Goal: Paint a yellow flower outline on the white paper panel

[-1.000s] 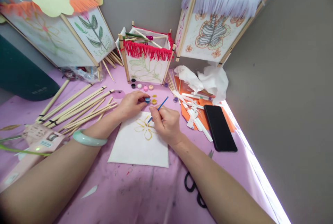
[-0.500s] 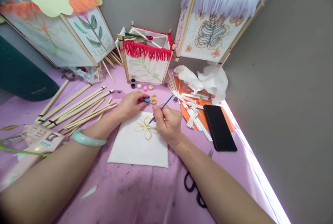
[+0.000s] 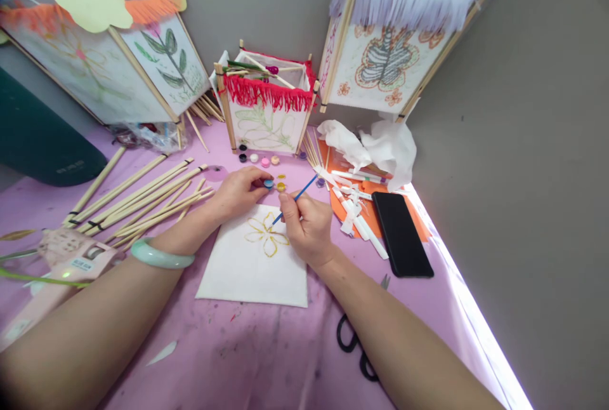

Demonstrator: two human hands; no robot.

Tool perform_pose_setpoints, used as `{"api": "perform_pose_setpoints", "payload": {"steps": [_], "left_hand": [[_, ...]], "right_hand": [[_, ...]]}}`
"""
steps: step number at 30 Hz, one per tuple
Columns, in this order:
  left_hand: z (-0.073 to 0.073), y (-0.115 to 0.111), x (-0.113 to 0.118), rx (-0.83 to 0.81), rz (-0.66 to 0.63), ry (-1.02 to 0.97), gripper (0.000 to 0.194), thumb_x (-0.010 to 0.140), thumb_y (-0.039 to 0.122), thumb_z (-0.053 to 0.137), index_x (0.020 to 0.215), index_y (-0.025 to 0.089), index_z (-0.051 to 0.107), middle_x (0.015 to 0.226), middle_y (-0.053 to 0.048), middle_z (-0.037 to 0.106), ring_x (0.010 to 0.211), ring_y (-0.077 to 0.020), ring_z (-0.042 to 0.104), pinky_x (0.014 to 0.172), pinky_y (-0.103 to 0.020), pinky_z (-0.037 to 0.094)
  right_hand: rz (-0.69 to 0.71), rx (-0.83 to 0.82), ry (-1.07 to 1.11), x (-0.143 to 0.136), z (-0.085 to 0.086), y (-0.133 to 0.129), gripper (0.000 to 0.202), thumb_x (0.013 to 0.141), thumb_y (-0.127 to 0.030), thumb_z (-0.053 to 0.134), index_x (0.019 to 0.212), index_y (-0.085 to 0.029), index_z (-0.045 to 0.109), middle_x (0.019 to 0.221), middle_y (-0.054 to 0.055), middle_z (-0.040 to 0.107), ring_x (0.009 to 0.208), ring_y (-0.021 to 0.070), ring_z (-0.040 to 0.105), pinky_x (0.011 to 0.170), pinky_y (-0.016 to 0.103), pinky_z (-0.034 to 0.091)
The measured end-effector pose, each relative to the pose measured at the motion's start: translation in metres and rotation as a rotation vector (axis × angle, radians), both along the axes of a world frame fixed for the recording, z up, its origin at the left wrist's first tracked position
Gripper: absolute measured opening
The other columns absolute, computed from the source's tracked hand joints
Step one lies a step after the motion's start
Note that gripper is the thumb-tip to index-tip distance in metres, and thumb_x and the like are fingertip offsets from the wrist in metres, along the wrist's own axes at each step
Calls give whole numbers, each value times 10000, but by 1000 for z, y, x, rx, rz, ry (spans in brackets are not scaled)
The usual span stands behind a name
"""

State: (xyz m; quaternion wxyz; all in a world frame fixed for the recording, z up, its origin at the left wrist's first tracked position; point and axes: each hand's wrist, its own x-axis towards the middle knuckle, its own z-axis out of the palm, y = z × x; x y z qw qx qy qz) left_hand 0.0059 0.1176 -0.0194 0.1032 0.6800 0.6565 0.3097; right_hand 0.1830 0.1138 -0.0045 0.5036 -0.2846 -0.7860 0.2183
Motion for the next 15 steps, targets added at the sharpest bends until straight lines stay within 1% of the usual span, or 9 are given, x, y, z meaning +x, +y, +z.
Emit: {"api": "perform_pose_setpoints", "payload": {"steps": [3,8,11,15], "left_hand": [[0,0,0,0,2,-1,219,768,191,582,970,180,667,889,-36,665,787,-159,592,711,-266,466],[0,1,0,-1,1,1,220,765,193,585,969,177,667,882,-37,665,780,-159,589,702,-267,464],[-1,1,0,2,0,2,220,766,189,580,966,174,668,876,-38,664,776,-160,587,699,-268,463],[-1,1,0,9,-4,-7,223,759,180,580,965,169,667,886,-42,659,778,-160,587,703,-268,462]], "right_hand": [[10,8,1,0,0,0,357,905,-277,446,563,-187,501,516,-13,549,475,83,534,481,215,426],[1,33,-81,1,0,1,334,898,-265,461,583,-178,531,491,-22,531,436,74,504,464,213,405],[-2,15,-26,1,1,-1,340,903,-263,453,581,-179,523,510,-18,544,449,76,522,472,211,417],[-31,-69,75,1,-2,0,291,912,-305,443,673,-181,555,559,-17,582,449,76,538,467,204,441]]}}
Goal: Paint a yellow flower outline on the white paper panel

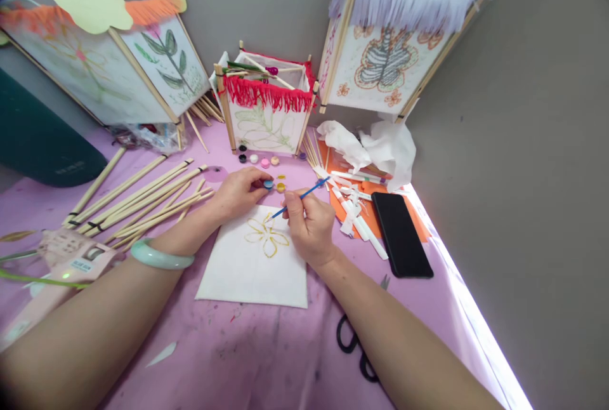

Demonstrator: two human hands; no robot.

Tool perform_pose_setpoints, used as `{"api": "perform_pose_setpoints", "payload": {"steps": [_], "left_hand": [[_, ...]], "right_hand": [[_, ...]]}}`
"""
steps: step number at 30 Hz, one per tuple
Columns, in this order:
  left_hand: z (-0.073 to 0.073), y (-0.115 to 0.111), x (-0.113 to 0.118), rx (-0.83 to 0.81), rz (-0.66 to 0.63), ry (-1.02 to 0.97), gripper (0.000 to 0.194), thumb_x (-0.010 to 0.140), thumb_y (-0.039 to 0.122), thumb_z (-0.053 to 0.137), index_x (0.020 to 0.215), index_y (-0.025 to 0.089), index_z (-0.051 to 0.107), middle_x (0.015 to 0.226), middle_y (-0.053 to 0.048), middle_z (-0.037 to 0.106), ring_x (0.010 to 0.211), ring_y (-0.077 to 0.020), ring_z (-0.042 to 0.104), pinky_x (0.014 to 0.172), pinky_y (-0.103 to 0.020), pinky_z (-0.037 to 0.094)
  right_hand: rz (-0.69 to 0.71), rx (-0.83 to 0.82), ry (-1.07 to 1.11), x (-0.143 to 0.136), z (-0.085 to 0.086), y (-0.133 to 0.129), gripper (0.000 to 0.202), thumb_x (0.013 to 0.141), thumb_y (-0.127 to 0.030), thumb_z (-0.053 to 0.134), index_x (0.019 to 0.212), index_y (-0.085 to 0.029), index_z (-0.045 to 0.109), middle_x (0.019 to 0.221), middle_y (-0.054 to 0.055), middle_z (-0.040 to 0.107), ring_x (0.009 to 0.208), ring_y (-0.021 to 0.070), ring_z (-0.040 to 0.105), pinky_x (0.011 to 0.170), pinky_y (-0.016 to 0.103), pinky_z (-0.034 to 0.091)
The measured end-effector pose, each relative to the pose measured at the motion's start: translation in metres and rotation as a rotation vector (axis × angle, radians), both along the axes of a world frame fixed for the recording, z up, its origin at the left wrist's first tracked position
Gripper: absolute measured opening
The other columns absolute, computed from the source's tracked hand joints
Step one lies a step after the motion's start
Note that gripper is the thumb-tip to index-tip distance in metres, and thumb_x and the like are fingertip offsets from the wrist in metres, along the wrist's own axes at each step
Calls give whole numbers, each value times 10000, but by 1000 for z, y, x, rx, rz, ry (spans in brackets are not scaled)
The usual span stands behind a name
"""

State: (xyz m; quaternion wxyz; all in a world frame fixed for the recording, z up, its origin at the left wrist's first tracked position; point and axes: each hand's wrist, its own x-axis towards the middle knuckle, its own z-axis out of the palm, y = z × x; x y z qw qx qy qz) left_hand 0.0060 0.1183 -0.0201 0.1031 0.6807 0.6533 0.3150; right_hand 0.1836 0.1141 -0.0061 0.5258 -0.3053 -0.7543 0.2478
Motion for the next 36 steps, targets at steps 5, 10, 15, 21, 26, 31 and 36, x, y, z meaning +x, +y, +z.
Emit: {"api": "perform_pose_setpoints", "payload": {"steps": [5,10,15,21,26,31,36], "left_hand": [[-3,1,-2,-4,-16,14,206,749,172,576,938,182,658,873,-37,650,772,-156,586,703,-267,461],[-9,4,-4,31,-45,13,219,744,160,560,948,189,634,875,-33,644,763,-148,584,702,-262,458],[-7,1,-2,74,-80,61,209,743,131,539,926,185,624,873,-31,636,775,-148,579,715,-266,455],[-3,-3,1,143,-126,145,238,739,77,509,929,171,617,911,-49,634,824,-158,579,753,-279,448],[-2,-4,2,122,-135,168,266,738,54,484,937,175,613,934,-50,628,815,-155,582,747,-281,450],[0,-4,3,111,-138,178,270,740,56,473,933,179,618,940,-51,630,844,-166,584,761,-294,451],[-3,-2,1,100,-135,115,272,723,58,490,922,181,630,917,-41,633,798,-150,583,734,-267,454]], "right_hand": [[-86,-102,90,1,-4,13,274,917,-363,435,775,-173,573,582,-18,606,429,79,542,449,203,451],[-165,-80,79,3,-8,27,283,917,-374,429,834,-159,593,618,4,647,464,94,571,508,224,475],[-186,47,-20,5,-13,33,260,918,-339,432,827,-169,607,626,6,657,488,103,577,551,237,471],[-195,245,-155,6,-13,34,243,912,-276,450,785,-167,625,650,21,662,556,115,603,592,236,443],[-165,284,-250,5,-14,34,225,909,-279,456,818,-169,631,685,31,668,615,123,610,615,237,430],[-188,190,-157,3,-13,34,261,914,-288,441,767,-174,624,662,24,659,577,118,600,606,242,451],[-172,105,-119,3,-12,34,260,905,-320,457,745,-178,605,622,16,651,554,117,603,588,241,467]]}}
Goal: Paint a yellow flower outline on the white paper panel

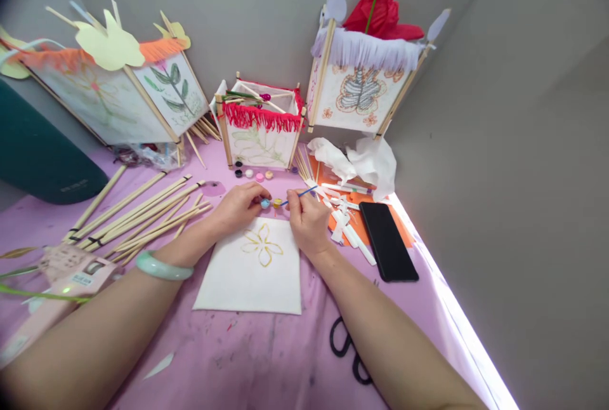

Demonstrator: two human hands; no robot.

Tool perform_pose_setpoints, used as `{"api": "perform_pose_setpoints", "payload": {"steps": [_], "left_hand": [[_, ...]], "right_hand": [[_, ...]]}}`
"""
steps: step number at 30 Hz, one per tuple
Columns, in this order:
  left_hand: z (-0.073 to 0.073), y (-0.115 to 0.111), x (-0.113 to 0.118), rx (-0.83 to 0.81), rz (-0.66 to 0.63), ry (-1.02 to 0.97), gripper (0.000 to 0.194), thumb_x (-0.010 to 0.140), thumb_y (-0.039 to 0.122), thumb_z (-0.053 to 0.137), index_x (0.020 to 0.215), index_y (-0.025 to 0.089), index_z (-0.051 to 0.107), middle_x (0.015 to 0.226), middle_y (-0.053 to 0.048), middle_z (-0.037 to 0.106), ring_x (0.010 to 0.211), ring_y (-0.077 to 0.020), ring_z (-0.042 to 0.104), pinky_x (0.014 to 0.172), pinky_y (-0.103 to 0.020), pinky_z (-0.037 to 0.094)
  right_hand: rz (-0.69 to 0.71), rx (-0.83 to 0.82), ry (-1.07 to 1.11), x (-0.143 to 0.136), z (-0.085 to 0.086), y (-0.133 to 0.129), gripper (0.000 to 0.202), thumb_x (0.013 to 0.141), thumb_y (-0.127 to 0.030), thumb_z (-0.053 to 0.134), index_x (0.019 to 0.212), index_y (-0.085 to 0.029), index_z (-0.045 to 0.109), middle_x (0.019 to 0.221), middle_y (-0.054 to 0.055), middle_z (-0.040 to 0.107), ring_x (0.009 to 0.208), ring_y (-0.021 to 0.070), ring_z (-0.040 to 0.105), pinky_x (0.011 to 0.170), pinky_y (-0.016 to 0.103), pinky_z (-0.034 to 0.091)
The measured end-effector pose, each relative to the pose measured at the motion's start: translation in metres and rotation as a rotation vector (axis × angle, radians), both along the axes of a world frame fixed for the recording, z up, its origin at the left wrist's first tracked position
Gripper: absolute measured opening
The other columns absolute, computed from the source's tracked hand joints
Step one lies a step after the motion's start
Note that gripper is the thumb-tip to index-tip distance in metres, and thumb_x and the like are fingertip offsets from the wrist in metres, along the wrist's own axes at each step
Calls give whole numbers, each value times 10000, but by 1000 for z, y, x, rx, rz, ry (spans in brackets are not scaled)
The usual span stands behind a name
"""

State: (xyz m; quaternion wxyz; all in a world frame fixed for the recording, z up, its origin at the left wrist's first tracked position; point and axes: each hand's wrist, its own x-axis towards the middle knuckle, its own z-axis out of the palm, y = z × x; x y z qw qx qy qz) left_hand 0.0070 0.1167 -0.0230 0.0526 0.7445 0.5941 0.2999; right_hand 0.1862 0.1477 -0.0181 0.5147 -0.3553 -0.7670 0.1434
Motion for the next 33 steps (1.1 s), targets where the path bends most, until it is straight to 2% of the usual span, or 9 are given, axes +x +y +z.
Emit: {"api": "perform_pose_setpoints", "payload": {"steps": [4,8,14,26,33], "left_hand": [[-2,2,-1,-7,4,-37,278,724,72,505,939,185,639,895,-33,632,779,-144,579,727,-259,449],[-1,2,-1,-22,13,-56,254,727,88,519,928,177,646,875,-33,634,759,-141,574,714,-255,447],[-1,2,-1,-32,22,-54,240,728,101,532,926,171,649,870,-35,635,751,-140,570,706,-253,441],[-5,4,-1,-19,32,-52,235,729,103,539,924,176,648,846,-24,634,733,-134,564,674,-241,430],[-5,4,-1,-22,26,-62,223,732,111,546,918,176,650,848,-24,636,740,-133,564,683,-240,433]], "right_hand": [[-28,-185,200,1,1,0,306,905,-389,442,738,-168,571,541,-21,601,438,95,565,466,209,456],[41,-276,274,3,3,-4,338,903,-423,439,711,-170,553,512,-35,570,397,80,532,412,192,428],[140,-276,251,4,4,-11,358,903,-412,450,643,-178,526,456,-48,526,366,70,497,397,186,406],[170,-297,233,2,5,-18,375,892,-434,452,622,-183,520,453,-43,519,372,66,485,393,178,395],[203,-275,217,2,7,-21,371,898,-390,453,602,-177,516,435,-45,497,368,62,476,390,174,382]]}}
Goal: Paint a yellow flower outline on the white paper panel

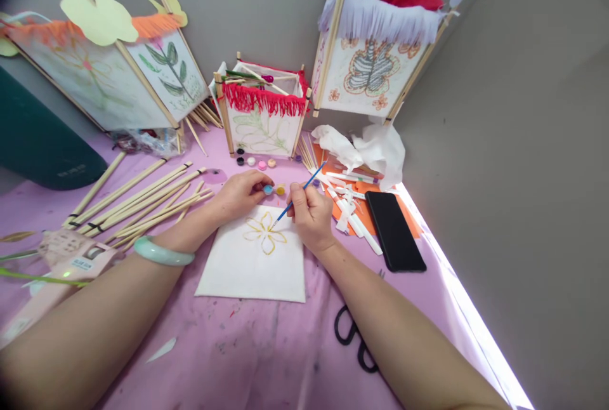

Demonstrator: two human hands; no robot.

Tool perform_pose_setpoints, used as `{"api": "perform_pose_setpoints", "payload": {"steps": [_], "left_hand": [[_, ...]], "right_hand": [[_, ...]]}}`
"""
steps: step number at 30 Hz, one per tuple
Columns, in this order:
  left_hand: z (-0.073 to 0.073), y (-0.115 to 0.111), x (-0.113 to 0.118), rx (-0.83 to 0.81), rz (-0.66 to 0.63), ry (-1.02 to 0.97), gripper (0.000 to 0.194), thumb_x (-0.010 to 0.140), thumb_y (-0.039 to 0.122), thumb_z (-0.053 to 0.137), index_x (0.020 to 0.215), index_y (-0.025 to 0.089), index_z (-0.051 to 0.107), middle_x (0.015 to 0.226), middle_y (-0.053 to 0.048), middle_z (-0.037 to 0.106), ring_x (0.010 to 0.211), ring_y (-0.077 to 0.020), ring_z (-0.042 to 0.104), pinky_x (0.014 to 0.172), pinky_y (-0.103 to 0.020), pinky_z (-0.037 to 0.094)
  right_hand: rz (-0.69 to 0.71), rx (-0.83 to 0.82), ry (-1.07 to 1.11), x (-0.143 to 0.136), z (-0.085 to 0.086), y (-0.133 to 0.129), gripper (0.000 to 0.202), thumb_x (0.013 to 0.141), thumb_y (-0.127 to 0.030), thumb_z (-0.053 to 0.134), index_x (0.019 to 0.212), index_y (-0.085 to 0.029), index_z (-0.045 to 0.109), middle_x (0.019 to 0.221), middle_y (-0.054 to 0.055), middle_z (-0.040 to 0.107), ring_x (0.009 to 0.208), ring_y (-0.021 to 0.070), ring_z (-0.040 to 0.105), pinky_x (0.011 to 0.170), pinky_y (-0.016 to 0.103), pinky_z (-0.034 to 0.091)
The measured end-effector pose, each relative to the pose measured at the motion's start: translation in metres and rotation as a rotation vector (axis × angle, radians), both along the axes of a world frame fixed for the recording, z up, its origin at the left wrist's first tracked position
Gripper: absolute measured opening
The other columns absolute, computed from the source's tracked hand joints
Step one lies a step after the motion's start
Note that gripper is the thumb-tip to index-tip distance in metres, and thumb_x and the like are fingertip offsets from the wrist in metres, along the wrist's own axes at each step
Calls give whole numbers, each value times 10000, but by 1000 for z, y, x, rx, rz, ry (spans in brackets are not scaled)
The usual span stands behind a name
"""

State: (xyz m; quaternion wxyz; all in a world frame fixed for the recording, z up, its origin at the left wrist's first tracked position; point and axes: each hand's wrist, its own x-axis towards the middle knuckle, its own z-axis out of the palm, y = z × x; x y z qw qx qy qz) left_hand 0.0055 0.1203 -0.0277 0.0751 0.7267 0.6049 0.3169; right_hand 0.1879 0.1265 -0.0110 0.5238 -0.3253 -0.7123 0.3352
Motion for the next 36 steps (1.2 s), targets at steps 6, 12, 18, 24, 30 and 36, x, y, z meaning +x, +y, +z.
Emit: {"api": "perform_pose_setpoints", "payload": {"steps": [6,12,18,24,30,36], "left_hand": [[2,0,1,-11,11,10,239,725,102,548,925,174,655,840,-26,640,734,-136,566,686,-245,432],[4,-2,3,-11,11,-6,232,720,96,550,911,177,654,825,-20,650,721,-136,571,686,-248,433],[4,-2,3,-15,7,-9,232,713,91,550,904,174,652,824,-20,652,725,-139,574,695,-252,435],[5,-1,3,-7,1,-14,231,719,90,542,907,173,649,825,-19,649,718,-133,573,684,-247,432],[2,-1,1,1,10,19,229,722,106,540,907,185,650,819,-15,641,717,-135,568,669,-245,431],[1,-1,1,3,5,10,229,727,107,533,910,187,646,842,-19,640,741,-137,574,687,-246,441]], "right_hand": [[8,31,-23,-1,1,-3,364,898,-384,454,606,-176,520,450,-47,493,380,58,478,401,170,390],[5,39,-21,-2,2,-4,363,900,-370,453,600,-177,518,455,-48,485,372,55,466,398,173,386],[11,49,-32,-2,1,-5,360,906,-356,444,600,-180,513,456,-50,484,370,54,462,399,173,385],[5,39,-33,-1,2,-5,357,903,-353,448,598,-178,513,460,-49,486,370,55,463,397,174,380],[27,41,-29,-1,2,-5,355,902,-355,449,604,-176,520,470,-44,493,378,57,467,408,179,387],[0,64,-45,-1,4,-7,368,900,-375,449,591,-185,509,454,-45,484,385,66,466,420,189,389]]}}
